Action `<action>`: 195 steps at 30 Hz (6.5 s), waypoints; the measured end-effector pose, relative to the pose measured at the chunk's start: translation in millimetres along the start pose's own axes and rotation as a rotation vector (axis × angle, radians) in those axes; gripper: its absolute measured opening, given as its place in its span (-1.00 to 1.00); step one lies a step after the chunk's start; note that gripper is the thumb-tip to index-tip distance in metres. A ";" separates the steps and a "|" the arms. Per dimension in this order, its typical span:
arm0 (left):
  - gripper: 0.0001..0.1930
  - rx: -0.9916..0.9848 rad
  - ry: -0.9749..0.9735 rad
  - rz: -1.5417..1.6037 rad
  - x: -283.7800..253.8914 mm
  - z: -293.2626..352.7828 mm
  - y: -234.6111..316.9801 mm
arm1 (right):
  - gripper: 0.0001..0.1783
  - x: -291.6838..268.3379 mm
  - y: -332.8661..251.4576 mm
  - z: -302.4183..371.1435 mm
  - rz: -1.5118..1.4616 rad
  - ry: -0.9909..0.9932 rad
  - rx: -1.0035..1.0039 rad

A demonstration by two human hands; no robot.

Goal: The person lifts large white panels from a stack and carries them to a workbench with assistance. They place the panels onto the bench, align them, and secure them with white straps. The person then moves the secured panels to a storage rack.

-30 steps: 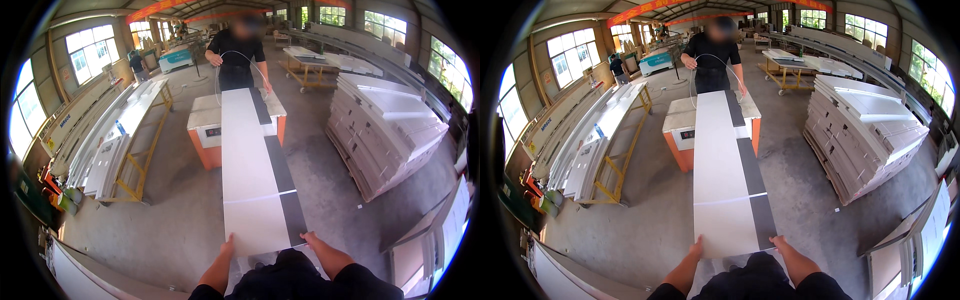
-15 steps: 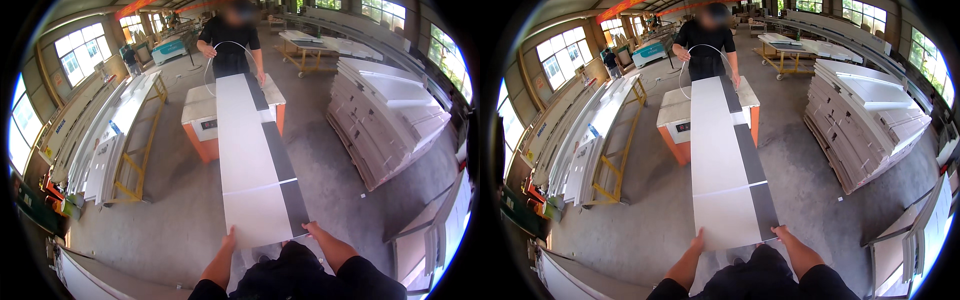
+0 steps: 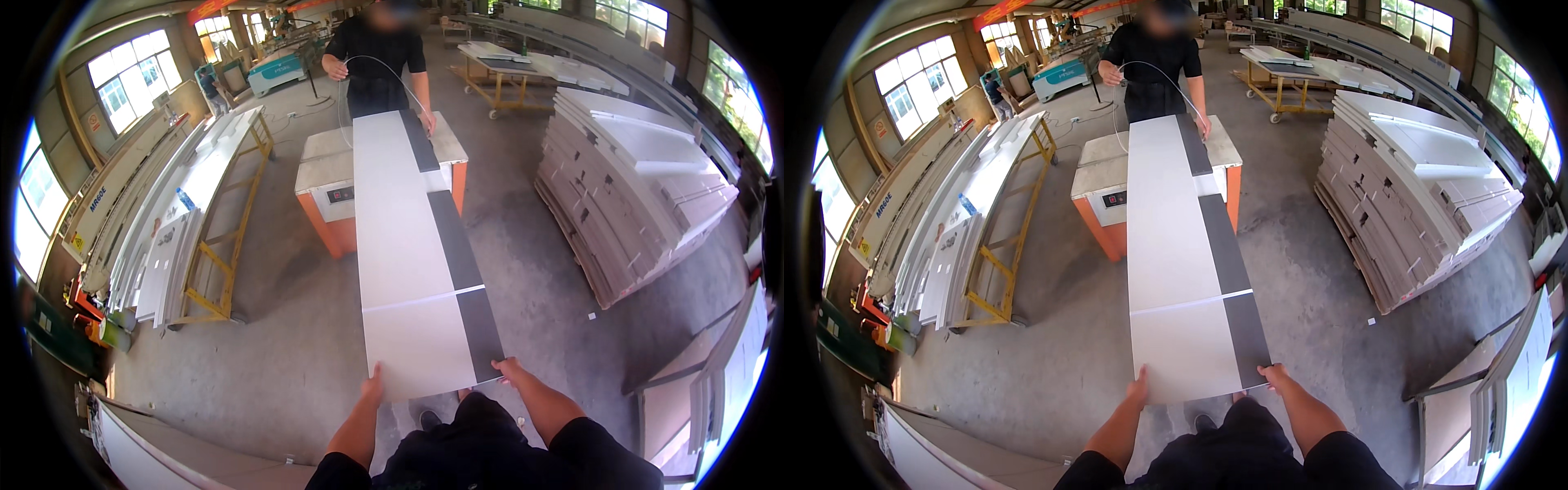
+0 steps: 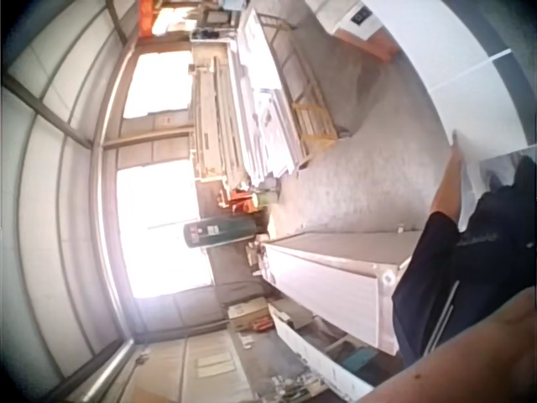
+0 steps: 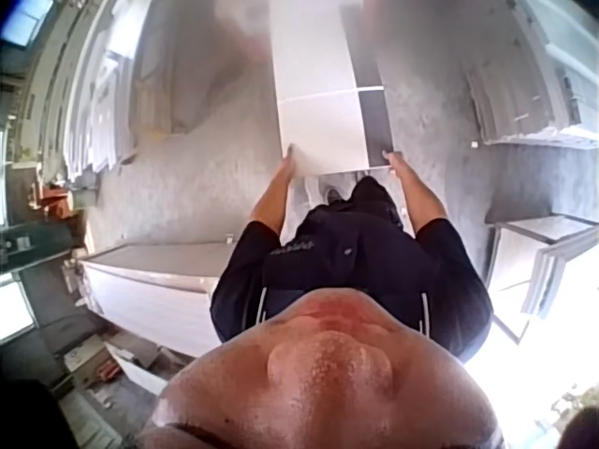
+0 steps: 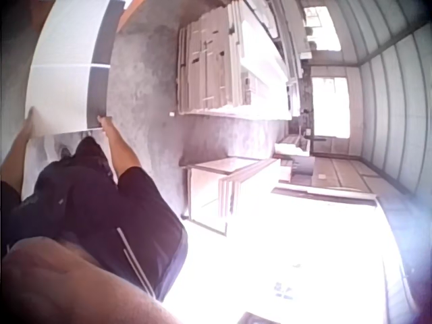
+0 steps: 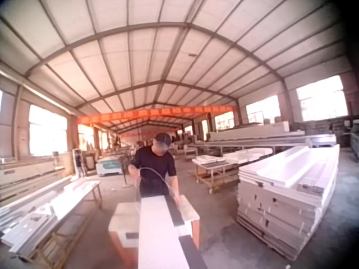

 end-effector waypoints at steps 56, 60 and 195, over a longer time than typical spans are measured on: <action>0.14 -0.062 -0.021 -0.018 5.0 -21.3 -25.2 | -0.32 3.2 -2.1 18.7 -0.046 -0.043 0.015; 0.15 -0.025 0.016 0.011 5.2 -22.8 -22.8 | -0.37 0.5 -0.3 15.5 -0.053 -0.006 0.008; 0.17 -0.090 -0.010 0.004 29.2 -17.4 -40.6 | -0.45 -23.9 1.0 21.6 -0.001 0.060 -0.015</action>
Point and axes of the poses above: each hand's wrist, its own z-axis away from the middle knuckle, its own x-axis out of the palm, y = z × x, the point moved 10 cm from there along -z, towards the middle knuckle, and after that the axes turned 1 degree about x, right-handed, at the moved point
